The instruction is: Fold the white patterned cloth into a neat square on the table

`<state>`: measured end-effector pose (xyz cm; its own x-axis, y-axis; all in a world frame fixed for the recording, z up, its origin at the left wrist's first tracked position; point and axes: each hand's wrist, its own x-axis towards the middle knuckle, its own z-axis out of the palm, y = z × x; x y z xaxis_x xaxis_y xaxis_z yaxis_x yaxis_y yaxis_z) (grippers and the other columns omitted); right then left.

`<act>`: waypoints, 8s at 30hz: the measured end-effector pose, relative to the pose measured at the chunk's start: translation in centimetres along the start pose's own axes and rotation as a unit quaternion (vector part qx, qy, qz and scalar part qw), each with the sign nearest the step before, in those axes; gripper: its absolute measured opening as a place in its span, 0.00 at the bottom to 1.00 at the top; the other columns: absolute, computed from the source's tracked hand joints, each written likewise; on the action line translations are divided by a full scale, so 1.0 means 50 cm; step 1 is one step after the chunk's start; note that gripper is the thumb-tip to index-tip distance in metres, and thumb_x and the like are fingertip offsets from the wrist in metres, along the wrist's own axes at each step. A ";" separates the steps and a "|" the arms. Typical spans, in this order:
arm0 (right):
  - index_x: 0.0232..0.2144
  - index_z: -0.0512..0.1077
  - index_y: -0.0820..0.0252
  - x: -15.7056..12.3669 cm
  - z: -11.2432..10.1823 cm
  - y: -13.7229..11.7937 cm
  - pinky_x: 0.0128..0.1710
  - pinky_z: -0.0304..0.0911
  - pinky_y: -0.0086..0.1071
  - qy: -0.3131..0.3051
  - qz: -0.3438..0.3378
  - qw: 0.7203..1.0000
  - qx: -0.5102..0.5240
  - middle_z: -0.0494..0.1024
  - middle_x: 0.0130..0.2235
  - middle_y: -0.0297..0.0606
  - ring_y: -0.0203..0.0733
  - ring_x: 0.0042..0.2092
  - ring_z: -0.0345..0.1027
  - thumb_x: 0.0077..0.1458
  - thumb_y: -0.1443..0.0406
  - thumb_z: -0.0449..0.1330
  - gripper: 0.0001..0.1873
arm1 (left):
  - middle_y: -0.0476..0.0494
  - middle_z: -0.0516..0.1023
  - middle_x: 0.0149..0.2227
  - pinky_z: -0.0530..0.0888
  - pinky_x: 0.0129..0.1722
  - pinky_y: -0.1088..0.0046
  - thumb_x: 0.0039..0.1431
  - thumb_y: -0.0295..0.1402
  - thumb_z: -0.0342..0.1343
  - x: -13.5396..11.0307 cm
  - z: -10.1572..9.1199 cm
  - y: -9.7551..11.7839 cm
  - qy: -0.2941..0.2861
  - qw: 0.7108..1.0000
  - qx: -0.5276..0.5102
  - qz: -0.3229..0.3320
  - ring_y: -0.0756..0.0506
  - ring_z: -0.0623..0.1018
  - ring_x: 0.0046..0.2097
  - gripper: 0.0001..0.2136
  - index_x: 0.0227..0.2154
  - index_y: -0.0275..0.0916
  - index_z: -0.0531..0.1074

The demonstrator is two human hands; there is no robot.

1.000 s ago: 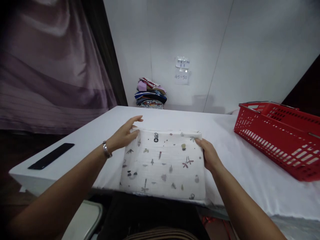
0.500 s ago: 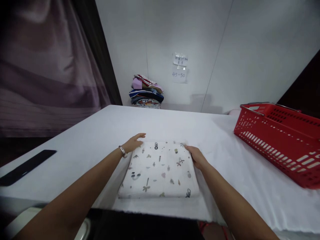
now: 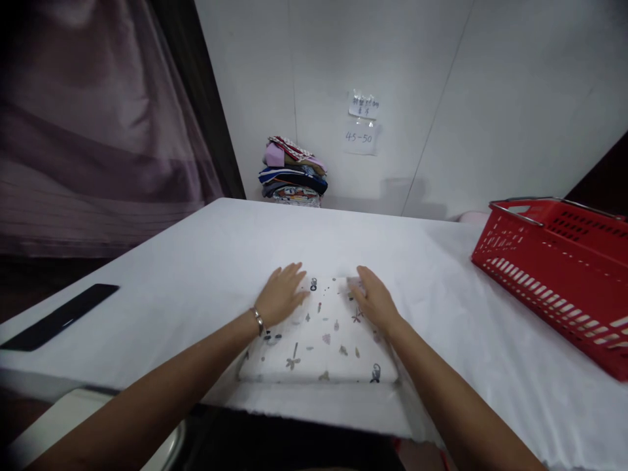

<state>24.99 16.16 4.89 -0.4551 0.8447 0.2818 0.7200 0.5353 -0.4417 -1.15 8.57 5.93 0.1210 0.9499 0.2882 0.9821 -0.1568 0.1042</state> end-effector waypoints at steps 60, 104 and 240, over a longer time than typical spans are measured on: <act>0.62 0.50 0.57 -0.122 0.038 -0.106 0.60 0.34 0.53 -0.165 -0.106 0.975 -0.101 0.49 0.64 0.41 0.48 0.65 0.36 0.59 0.47 0.38 0.34 | 0.43 0.72 0.50 0.66 0.48 0.73 0.61 0.39 0.44 -0.175 -0.048 0.019 0.013 0.934 -0.172 -0.313 0.47 0.72 0.48 0.16 0.47 0.38 0.67; 0.60 0.54 0.61 -0.260 0.004 0.014 0.56 0.53 0.43 -0.020 0.117 0.992 0.033 0.62 0.59 0.43 0.49 0.58 0.56 0.56 0.49 0.43 0.34 | 0.44 0.75 0.37 0.65 0.37 0.70 0.64 0.37 0.39 -0.273 -0.006 0.093 0.057 0.932 -0.103 -0.342 0.45 0.74 0.41 0.12 0.43 0.40 0.65; 0.50 0.69 0.62 -0.249 0.053 0.005 0.61 0.48 0.47 0.005 -0.090 0.995 -0.035 0.65 0.57 0.42 0.47 0.62 0.49 0.59 0.52 0.44 0.27 | 0.39 0.70 0.51 0.63 0.52 0.65 0.63 0.37 0.41 -0.294 0.025 0.089 0.127 0.958 -0.116 -0.228 0.43 0.68 0.52 0.18 0.52 0.36 0.63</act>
<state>29.47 5.79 -0.98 -0.5751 0.7352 0.3587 0.6625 0.6758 -0.3229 1.63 -5.78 0.98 -0.3806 0.8419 0.3825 0.8628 0.1743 0.4746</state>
